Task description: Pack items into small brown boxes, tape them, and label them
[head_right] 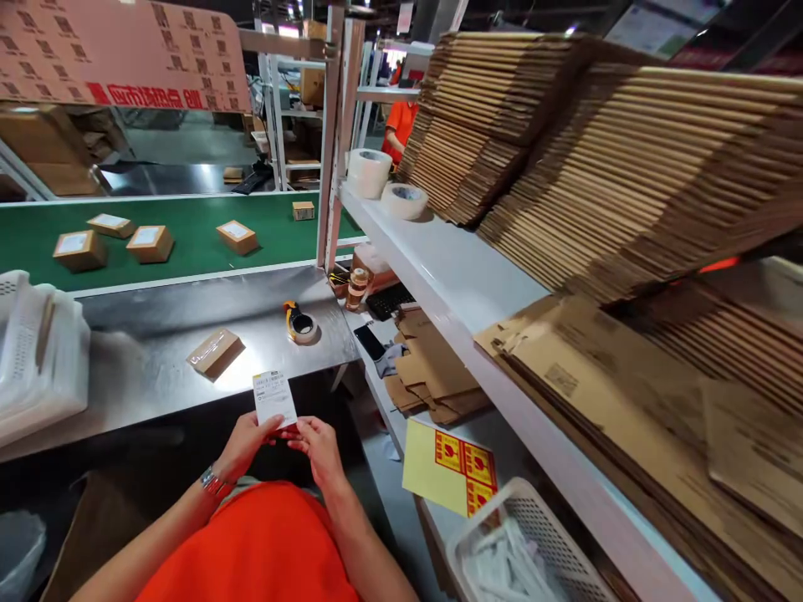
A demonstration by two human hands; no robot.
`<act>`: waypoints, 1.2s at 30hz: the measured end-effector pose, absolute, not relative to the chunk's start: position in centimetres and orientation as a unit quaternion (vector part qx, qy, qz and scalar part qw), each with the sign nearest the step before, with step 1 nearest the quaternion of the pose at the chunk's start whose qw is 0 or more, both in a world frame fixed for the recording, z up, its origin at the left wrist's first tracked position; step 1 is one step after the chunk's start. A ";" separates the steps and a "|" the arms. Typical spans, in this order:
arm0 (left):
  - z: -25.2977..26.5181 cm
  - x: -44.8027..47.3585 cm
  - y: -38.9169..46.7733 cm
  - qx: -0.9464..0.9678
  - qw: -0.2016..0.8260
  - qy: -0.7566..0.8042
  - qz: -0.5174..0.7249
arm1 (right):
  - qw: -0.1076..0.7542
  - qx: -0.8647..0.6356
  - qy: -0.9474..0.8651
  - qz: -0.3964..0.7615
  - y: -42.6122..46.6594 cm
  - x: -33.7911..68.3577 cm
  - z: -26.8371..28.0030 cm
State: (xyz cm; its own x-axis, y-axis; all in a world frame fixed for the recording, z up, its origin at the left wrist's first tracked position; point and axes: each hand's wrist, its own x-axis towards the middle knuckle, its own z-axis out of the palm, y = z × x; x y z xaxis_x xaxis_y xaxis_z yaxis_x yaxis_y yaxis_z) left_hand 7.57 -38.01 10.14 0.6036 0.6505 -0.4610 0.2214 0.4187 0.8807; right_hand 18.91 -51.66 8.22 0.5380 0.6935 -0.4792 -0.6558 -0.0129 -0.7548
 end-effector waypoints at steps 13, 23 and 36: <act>10.4 7.5 -40.2 0.514 0.733 0.417 0.158 | 0.688 -0.542 -0.036 0.482 -53.5 19.6 8.4; 8.9 7.5 -41.1 0.649 0.576 0.448 0.214 | 0.665 -0.608 -0.053 0.431 -53.9 19.9 7.3; 12.4 7.8 -41.6 0.744 0.600 0.293 0.025 | 0.646 -0.599 -0.134 0.453 -56.3 19.9 6.5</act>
State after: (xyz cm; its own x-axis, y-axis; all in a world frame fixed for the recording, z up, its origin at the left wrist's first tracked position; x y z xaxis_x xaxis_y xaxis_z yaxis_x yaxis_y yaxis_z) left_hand 7.85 -41.63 12.38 0.8274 0.4653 -0.3146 0.4064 -0.1092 0.9072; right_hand 19.94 -56.31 6.46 0.5526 0.7471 -0.3695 -0.4251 -0.1287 -0.8960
